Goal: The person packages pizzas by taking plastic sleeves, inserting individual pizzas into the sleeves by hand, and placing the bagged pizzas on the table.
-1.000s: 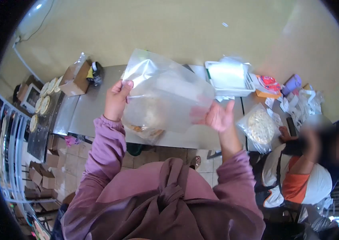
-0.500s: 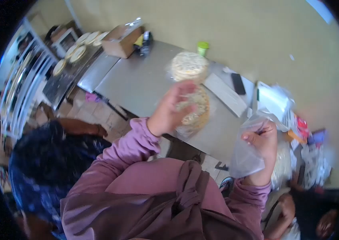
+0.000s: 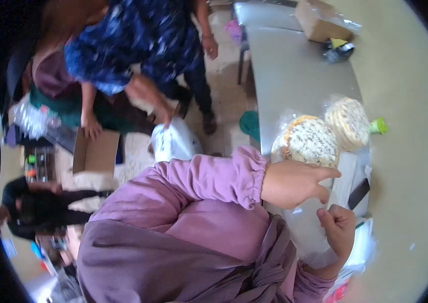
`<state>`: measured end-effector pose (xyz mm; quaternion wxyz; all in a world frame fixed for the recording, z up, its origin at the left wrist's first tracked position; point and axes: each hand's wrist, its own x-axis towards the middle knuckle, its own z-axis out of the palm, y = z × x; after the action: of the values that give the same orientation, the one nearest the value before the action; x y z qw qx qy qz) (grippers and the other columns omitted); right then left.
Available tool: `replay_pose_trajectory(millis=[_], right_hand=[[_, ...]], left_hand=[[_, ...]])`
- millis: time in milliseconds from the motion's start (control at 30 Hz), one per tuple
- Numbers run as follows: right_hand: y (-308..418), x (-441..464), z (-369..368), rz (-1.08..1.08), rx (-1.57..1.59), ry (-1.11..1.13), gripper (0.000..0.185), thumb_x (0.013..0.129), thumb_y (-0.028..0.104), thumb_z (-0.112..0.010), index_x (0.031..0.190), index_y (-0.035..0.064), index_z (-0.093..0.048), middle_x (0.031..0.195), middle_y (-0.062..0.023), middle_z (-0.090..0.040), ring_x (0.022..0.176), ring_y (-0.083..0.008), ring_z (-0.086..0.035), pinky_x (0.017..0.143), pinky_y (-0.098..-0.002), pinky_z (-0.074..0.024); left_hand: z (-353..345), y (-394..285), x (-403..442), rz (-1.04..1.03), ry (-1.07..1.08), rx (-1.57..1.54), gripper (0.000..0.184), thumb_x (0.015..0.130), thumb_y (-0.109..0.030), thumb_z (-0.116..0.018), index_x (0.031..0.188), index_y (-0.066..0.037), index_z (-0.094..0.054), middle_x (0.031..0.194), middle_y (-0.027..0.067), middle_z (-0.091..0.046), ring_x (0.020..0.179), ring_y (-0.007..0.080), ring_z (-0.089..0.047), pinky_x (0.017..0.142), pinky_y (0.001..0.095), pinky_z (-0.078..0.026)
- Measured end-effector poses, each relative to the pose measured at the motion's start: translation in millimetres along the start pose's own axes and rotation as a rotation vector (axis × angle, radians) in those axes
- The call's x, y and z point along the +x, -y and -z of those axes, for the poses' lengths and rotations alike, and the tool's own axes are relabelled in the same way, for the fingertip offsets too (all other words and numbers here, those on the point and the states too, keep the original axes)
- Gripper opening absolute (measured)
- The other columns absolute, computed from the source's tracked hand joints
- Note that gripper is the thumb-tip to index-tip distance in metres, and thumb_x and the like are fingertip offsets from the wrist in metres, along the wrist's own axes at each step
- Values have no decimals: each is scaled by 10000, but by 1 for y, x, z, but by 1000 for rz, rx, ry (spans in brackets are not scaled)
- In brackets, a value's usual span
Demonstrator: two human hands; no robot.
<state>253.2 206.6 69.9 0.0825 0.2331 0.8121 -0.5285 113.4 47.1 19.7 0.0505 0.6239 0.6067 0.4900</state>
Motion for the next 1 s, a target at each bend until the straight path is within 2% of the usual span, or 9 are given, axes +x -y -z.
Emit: replay_pose_trajectory(millis=[33,100,233,300,467,833,900,933,1000], right_hand=[[-4,5,5,23,-74,93,288,764,87,-638,549,63,-447,491,51,-411,460,-18,-353,420,-205,-253],[-13,13,5,49,-144,237,297,759,84,-639,545,69,-434,496,53,-404,463,-16,-348,425,-197,-251],[-7,31,-14,113,-160,427,290,740,58,-652,562,60,-422,512,57,-403,475,-17,-315,433,-204,-225],[0,36,-28,82,-127,504,271,735,51,-657,584,61,-432,512,59,-403,478,-12,-311,433,-198,-221],[6,31,-66,100,78,786,228,762,38,-654,661,65,-452,550,78,-412,489,18,-343,425,-170,-239],[-6,-10,-190,157,66,796,180,743,79,-671,709,64,-495,575,51,-452,493,-10,-379,454,-192,-301],[0,-27,-221,332,-362,721,134,712,74,-661,729,48,-531,581,-6,-514,526,-68,-475,487,-239,-372],[-5,-38,-239,318,-350,683,134,712,74,-661,729,48,-531,581,-6,-514,526,-68,-475,487,-239,-372],[-26,-53,-281,534,-409,429,105,682,87,-628,739,49,-547,611,-86,-552,556,-202,-550,518,-332,-419]], left_hand=[[-4,-1,-5,48,-27,6,192,664,-39,-549,845,-46,-612,914,130,-599,851,327,-590,698,401,-472],[-11,-5,-19,344,393,58,257,654,-12,-547,899,-44,-615,937,164,-600,854,329,-591,710,395,-474],[-27,-14,-62,602,259,48,317,635,31,-534,937,-29,-609,900,168,-602,840,334,-589,716,395,-473],[-30,-13,-88,484,10,-2,354,627,61,-513,962,-10,-601,935,169,-601,861,337,-583,748,388,-469],[-24,-33,-134,446,-142,-127,434,605,112,-480,1011,4,-591,1035,180,-588,926,343,-570,813,367,-455],[14,-94,-270,681,-175,54,472,586,127,-451,1011,-8,-605,998,189,-601,872,345,-584,761,364,-479],[27,-112,-313,694,-139,103,464,585,135,-474,1015,9,-595,1020,185,-598,865,341,-586,745,352,-486],[33,-122,-335,820,-116,112,470,578,142,-472,1014,15,-594,1040,184,-594,885,331,-588,738,342,-493],[46,-136,-378,920,-63,115,477,572,150,-470,1014,20,-592,1060,184,-589,905,321,-590,731,332,-501]])
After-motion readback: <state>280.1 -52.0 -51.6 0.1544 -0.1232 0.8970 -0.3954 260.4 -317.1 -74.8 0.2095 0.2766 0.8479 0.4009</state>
